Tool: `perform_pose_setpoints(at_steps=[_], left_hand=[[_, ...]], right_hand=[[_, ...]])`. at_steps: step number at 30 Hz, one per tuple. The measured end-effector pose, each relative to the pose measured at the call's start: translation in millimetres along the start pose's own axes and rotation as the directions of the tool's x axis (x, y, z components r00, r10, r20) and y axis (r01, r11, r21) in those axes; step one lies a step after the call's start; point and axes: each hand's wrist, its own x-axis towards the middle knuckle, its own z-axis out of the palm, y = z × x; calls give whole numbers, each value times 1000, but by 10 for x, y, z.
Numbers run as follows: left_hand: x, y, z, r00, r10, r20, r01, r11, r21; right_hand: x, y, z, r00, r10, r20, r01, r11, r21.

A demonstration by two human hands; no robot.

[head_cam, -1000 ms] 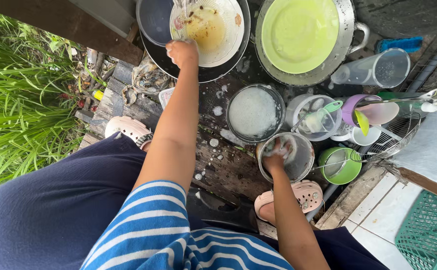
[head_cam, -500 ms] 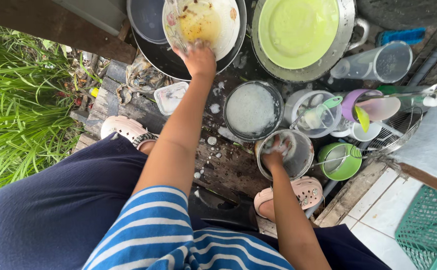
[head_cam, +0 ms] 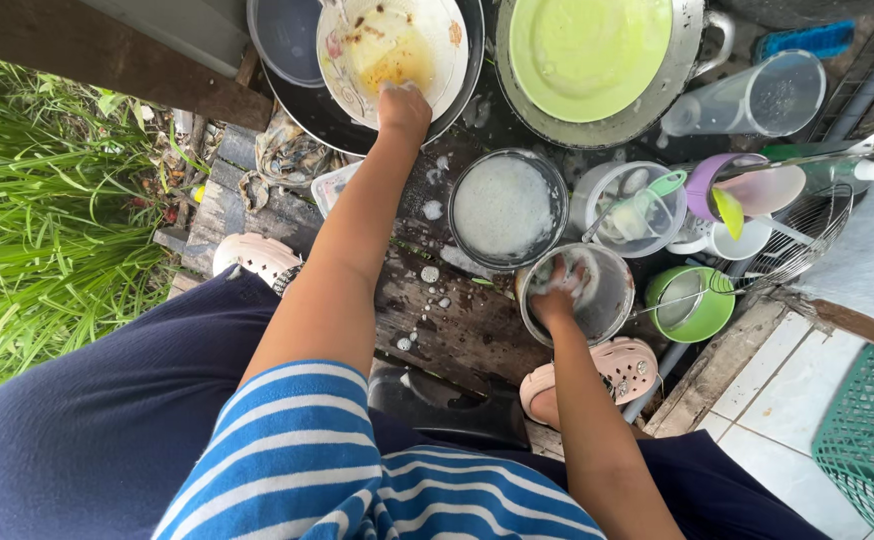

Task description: The person washes various dishes, including plates, bowls, a pan, and a wok, using a scrub pad and soapy water in a basin.

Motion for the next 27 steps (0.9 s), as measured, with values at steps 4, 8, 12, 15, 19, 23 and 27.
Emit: perform_pose_setpoints(at_steps=[4,8,12,15,19,23,27], left_hand=[[98,-180,176,995,-48,-87,37,992,-121],[-276,-327,-54,993,74,-95,-75,997,-3],[-648,-509,-401,994,105,42,-102,992,-73],[-725,-662,-351,985,125,115,-118,991,-66],[-713,-735,-209,990,135,39,-129,985,-114],[-674,-788,-236,987,163,16,-161,984,-78],[-537,-942,-162,999,37,-12,-39,987,-154]], right_hand=[[6,-8,9,1000,-1,-5,1,1000,-11],[-1,49,13,993,-105,-48,107,994,33],[-12,-63,-20,1000,5,-28,-6,1000,-8],[-67,-74,-31,1000,30,3,-29,999,-30],[-95,-128,-73,999,46,19,-45,998,-40],[-131,-169,-105,1000,22,7,-22,1000,-3],[-125,-185,-135,998,45,34,-46,999,16]])
